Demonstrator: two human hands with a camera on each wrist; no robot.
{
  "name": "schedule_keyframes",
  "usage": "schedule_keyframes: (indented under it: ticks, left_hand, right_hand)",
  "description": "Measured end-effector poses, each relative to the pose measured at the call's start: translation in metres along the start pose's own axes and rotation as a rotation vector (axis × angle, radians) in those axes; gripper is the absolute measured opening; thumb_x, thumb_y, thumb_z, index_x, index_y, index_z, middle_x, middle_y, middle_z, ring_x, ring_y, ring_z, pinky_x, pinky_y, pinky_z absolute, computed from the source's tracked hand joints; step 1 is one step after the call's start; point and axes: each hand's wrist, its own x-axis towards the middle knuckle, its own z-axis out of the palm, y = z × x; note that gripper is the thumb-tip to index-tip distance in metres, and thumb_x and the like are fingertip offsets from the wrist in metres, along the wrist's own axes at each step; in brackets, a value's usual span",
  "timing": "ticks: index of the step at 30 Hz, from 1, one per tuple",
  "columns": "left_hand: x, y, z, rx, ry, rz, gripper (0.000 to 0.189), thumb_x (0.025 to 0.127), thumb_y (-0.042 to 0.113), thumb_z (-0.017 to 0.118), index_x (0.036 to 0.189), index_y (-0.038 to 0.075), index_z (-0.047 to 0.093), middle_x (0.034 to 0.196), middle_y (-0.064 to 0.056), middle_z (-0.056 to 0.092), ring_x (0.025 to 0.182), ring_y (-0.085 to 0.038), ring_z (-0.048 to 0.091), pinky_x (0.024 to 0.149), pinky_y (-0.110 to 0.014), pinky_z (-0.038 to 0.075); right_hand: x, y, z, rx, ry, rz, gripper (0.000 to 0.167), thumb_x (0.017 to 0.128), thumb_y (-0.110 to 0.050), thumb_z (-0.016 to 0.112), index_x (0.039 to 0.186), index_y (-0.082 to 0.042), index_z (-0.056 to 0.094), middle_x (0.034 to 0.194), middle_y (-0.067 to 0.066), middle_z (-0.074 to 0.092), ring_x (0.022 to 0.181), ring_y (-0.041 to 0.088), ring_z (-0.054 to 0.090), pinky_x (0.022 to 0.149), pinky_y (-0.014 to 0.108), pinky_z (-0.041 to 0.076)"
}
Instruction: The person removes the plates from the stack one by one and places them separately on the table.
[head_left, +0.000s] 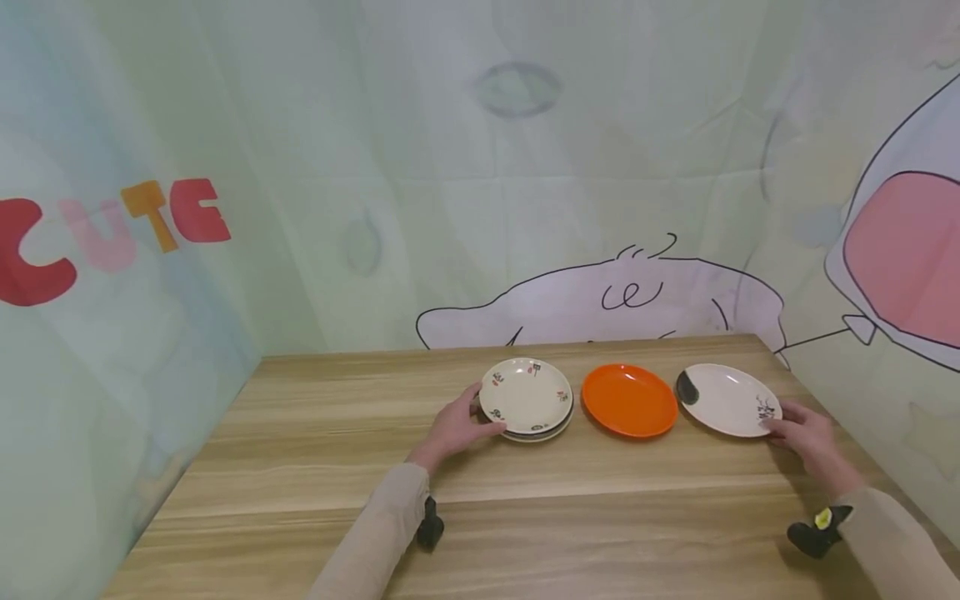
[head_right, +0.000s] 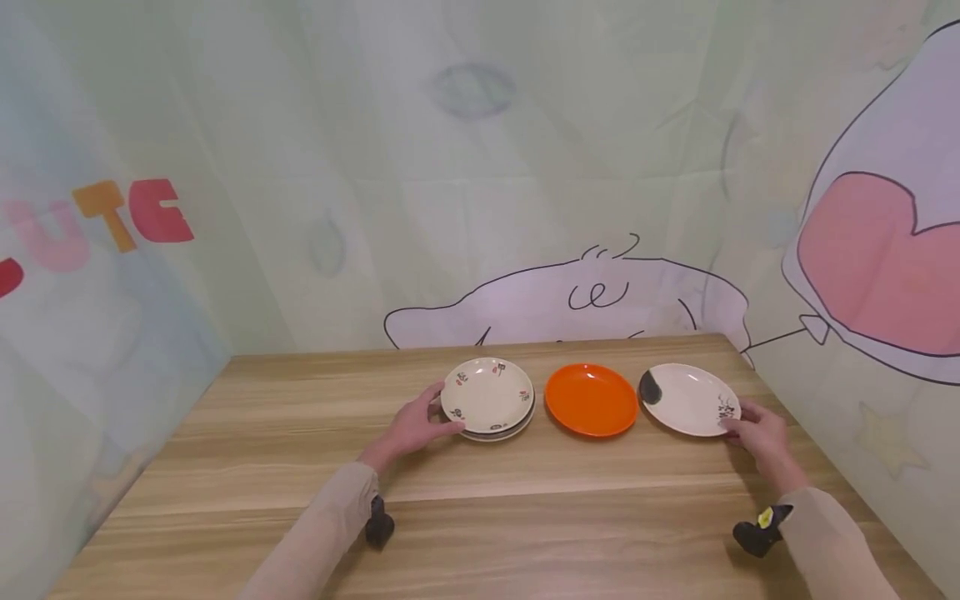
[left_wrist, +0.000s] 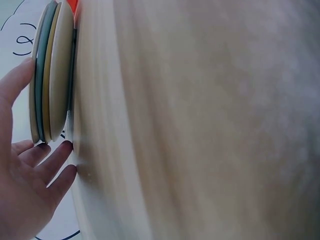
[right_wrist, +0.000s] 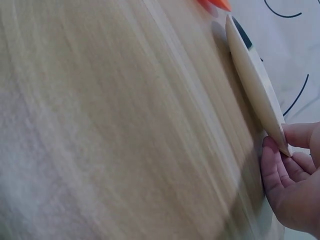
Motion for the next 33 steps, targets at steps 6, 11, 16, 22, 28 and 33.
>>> schedule_keyframes:
  ticks: [6, 11, 16, 22, 28, 33]
  left_hand:
    - [-0.0004, 0.0009, -0.0004, 0.004, -0.004, 0.015, 0.091, 0.073, 0.044, 0.071, 0.142, 0.005, 0.026, 0.131, -0.021, 0.047, 0.118, -0.032, 0.047, 0.101, -0.047, 0.034]
    - [-0.0010, 0.0013, -0.0008, 0.002, -0.005, 0.008, 0.090, 0.074, 0.043, 0.071, 0.142, 0.005, 0.026, 0.131, -0.021, 0.047, 0.118, -0.032, 0.047, 0.100, -0.047, 0.035]
    - [-0.0009, 0.0007, -0.0007, 0.001, -0.003, 0.010, 0.089, 0.074, 0.043, 0.071, 0.142, 0.005, 0.026, 0.131, -0.021, 0.047, 0.118, -0.032, 0.047, 0.100, -0.047, 0.035]
    - [-0.0007, 0.0000, 0.0000, 0.003, 0.000, 0.006, 0.089, 0.074, 0.043, 0.071, 0.142, 0.006, 0.026, 0.130, -0.021, 0.047, 0.117, -0.032, 0.047, 0.100, -0.046, 0.035]
    - [0.0002, -0.0018, 0.0005, 0.001, 0.002, 0.002, 0.089, 0.074, 0.043, 0.072, 0.142, 0.007, 0.026, 0.130, -0.020, 0.047, 0.117, -0.032, 0.047, 0.100, -0.046, 0.036]
    - [0.0007, -0.0024, 0.0004, -0.003, 0.001, -0.003, 0.090, 0.073, 0.043, 0.071, 0.142, 0.008, 0.026, 0.132, -0.019, 0.046, 0.118, -0.031, 0.047, 0.100, -0.046, 0.035]
  right_hand:
    - [0.0003, 0.0023, -0.0022, 0.016, -0.019, 0.048, 0.069, 0.085, -0.004, 0.055, 0.134, 0.018, 0.010, 0.135, 0.040, 0.016, 0.064, -0.011, 0.050, 0.066, 0.017, 0.052]
    - [-0.0010, 0.0024, -0.0006, -0.036, 0.012, 0.065, 0.070, 0.085, -0.007, 0.057, 0.134, 0.018, 0.014, 0.134, 0.039, 0.020, 0.063, -0.013, 0.047, 0.063, 0.014, 0.051]
    - [0.0012, 0.0050, 0.0008, -0.056, 0.043, 0.084, 0.071, 0.084, -0.009, 0.059, 0.135, 0.016, 0.016, 0.135, 0.039, 0.023, 0.062, -0.013, 0.045, 0.061, 0.013, 0.050]
    - [0.0033, 0.0060, 0.0003, -0.065, 0.050, 0.100, 0.071, 0.085, -0.010, 0.060, 0.136, 0.014, 0.017, 0.135, 0.038, 0.024, 0.063, -0.013, 0.046, 0.062, 0.015, 0.051]
    - [0.0070, 0.0078, 0.0002, -0.114, 0.055, 0.091, 0.069, 0.085, -0.008, 0.059, 0.136, 0.015, 0.019, 0.134, 0.038, 0.026, 0.064, -0.010, 0.048, 0.062, 0.017, 0.052]
    - [0.0083, 0.0080, 0.0003, -0.135, 0.067, 0.096, 0.069, 0.085, -0.009, 0.061, 0.136, 0.014, 0.020, 0.133, 0.039, 0.028, 0.066, -0.006, 0.049, 0.060, 0.016, 0.051]
